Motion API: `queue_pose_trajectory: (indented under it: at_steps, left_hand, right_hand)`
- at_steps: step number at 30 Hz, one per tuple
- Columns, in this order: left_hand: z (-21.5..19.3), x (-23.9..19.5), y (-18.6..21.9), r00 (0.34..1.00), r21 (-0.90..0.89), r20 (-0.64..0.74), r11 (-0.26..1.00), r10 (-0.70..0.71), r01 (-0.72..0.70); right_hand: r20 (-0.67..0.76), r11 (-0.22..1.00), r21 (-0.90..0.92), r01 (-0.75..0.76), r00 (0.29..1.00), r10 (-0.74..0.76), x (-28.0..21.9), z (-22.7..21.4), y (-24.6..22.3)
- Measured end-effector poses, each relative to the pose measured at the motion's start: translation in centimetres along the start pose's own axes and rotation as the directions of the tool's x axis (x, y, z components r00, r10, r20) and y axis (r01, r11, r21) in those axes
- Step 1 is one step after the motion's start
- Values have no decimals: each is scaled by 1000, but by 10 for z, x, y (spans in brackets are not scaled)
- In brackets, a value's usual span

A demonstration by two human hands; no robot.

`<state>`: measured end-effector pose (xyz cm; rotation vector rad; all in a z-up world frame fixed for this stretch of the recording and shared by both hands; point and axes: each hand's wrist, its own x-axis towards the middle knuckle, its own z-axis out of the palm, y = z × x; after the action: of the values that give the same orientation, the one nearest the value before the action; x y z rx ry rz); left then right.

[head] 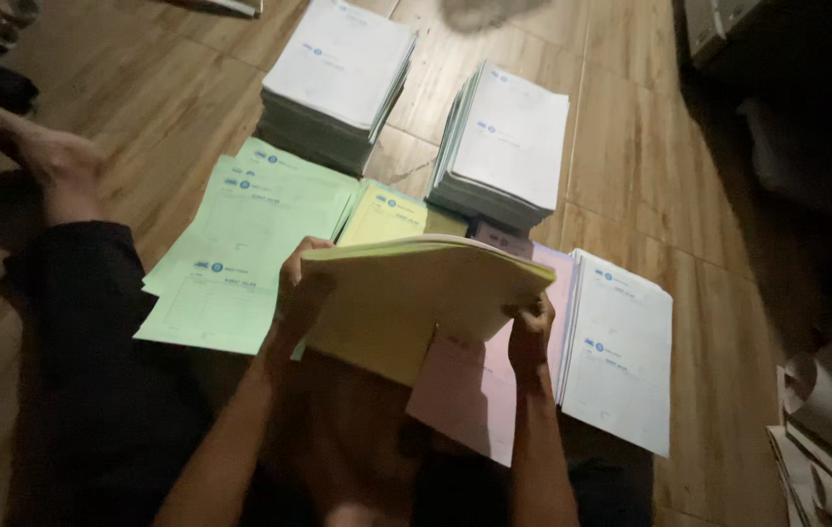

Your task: The person sits on the floor and sorts through stacks of multi-colored papers, flipping through them and organizing them into separate piles by color.

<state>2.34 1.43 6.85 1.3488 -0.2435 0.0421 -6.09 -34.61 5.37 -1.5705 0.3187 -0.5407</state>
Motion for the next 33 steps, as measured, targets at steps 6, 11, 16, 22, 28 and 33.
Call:
queue_pose_trajectory:
  at_steps: [6, 11, 16, 22, 28, 33]
  left_hand:
    - [13, 6, -1, 998, 62, -54, 997, -40, 43]
    - [-6, -7, -2, 998, 247, -57, 969, -5, 19]
    - [-2, -24, 71, 975, 387, -42, 903, 218, -185]
    - [-10, -20, 76, 865, 669, 207, 579, 457, -466]
    - [-17, -17, 66, 858, 747, 213, 488, 467, -452]
    - [-19, -17, 67, 886, 659, 161, 621, 435, -425]
  right_hand:
    - [1, 993, 116, 38, 999, -38, -2, 11, -14]
    - [38, 985, 86, 150, 987, -154, -25, -4, -3]
    - [-46, 929, -262, 260, 959, -281, -58, 5, -64]
    - [231, 439, -757, 483, 827, -512, -52, 14, -115]
    - [277, 286, -835, 470, 809, -519, -44, 2, -89]
    - [249, 330, -804, 495, 784, -568, -47, 6, -99]
